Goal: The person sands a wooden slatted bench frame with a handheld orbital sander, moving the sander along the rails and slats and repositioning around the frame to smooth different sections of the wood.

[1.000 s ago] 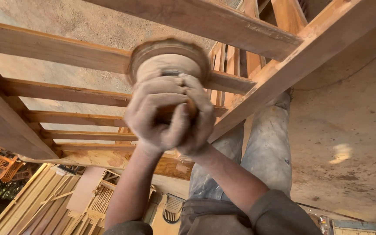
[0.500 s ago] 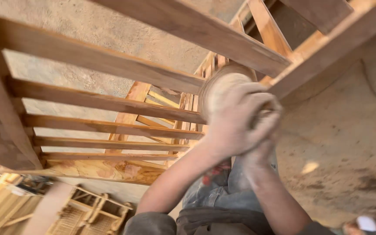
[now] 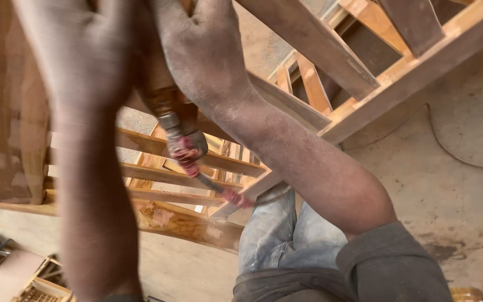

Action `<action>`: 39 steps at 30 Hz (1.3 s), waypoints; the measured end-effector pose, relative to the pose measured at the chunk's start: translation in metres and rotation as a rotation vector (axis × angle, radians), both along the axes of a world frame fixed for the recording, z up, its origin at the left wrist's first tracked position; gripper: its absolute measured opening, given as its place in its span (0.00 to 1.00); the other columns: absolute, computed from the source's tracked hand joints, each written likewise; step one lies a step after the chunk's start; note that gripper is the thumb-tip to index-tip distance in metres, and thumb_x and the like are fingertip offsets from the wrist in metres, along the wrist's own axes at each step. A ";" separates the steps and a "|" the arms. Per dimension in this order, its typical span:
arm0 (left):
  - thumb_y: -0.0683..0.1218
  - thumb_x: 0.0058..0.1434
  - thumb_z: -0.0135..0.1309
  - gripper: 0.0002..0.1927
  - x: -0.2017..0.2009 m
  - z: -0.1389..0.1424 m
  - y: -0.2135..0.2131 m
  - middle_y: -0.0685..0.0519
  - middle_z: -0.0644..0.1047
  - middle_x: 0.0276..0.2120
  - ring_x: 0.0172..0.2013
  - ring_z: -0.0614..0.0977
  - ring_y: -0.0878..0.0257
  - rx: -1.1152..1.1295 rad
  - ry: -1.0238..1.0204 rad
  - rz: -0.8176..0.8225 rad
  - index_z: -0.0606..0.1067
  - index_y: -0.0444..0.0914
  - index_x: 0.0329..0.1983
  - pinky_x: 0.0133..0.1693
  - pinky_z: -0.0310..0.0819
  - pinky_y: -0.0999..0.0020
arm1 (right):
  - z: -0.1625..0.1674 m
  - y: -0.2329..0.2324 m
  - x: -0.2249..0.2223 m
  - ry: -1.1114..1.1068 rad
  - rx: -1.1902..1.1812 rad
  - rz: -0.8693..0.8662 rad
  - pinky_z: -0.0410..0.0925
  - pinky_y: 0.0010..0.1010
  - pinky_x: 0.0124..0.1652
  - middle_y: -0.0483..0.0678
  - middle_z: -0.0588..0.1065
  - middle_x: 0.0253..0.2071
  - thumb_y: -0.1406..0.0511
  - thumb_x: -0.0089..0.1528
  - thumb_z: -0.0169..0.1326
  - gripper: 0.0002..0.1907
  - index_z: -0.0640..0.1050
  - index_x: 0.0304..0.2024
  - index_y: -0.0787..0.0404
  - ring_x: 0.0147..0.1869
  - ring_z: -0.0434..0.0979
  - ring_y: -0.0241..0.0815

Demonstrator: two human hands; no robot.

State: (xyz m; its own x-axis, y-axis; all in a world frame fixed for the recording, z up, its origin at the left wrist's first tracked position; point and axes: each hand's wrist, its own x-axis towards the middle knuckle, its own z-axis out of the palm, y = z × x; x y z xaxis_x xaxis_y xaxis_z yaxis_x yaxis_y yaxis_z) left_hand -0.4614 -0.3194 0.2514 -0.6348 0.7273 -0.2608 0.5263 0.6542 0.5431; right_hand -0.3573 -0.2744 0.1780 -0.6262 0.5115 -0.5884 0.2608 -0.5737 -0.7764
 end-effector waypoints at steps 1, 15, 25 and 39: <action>0.53 0.75 0.49 0.18 -0.010 0.003 0.000 0.39 0.73 0.34 0.34 0.72 0.47 -0.098 -0.089 0.114 0.74 0.32 0.40 0.39 0.62 0.52 | -0.001 -0.002 -0.003 -0.081 0.044 0.039 0.63 0.36 0.31 0.58 0.70 0.33 0.61 0.77 0.49 0.19 0.76 0.50 0.76 0.31 0.65 0.46; 0.50 0.61 0.59 0.23 0.245 -0.086 -0.029 0.46 0.74 0.57 0.64 0.75 0.46 0.401 -0.238 -0.165 0.72 0.40 0.58 0.73 0.63 0.44 | -0.048 -0.070 0.250 -0.001 0.112 -0.460 0.67 0.39 0.67 0.50 0.69 0.63 0.54 0.76 0.46 0.23 0.65 0.64 0.62 0.67 0.70 0.43; 0.54 0.66 0.56 0.25 0.219 -0.097 -0.095 0.46 0.74 0.61 0.67 0.74 0.46 0.489 -0.297 -0.045 0.70 0.39 0.61 0.72 0.62 0.44 | -0.060 -0.116 0.214 -0.268 0.491 -0.259 0.63 0.43 0.69 0.57 0.67 0.66 0.46 0.72 0.43 0.36 0.62 0.70 0.67 0.69 0.69 0.49; 0.61 0.77 0.46 0.26 0.120 -0.088 -0.083 0.48 0.75 0.61 0.67 0.72 0.55 0.982 -0.239 0.468 0.67 0.39 0.66 0.73 0.55 0.59 | -0.016 -0.059 0.080 0.169 0.920 0.109 0.58 0.38 0.75 0.53 0.64 0.74 0.47 0.77 0.42 0.33 0.58 0.75 0.61 0.77 0.63 0.48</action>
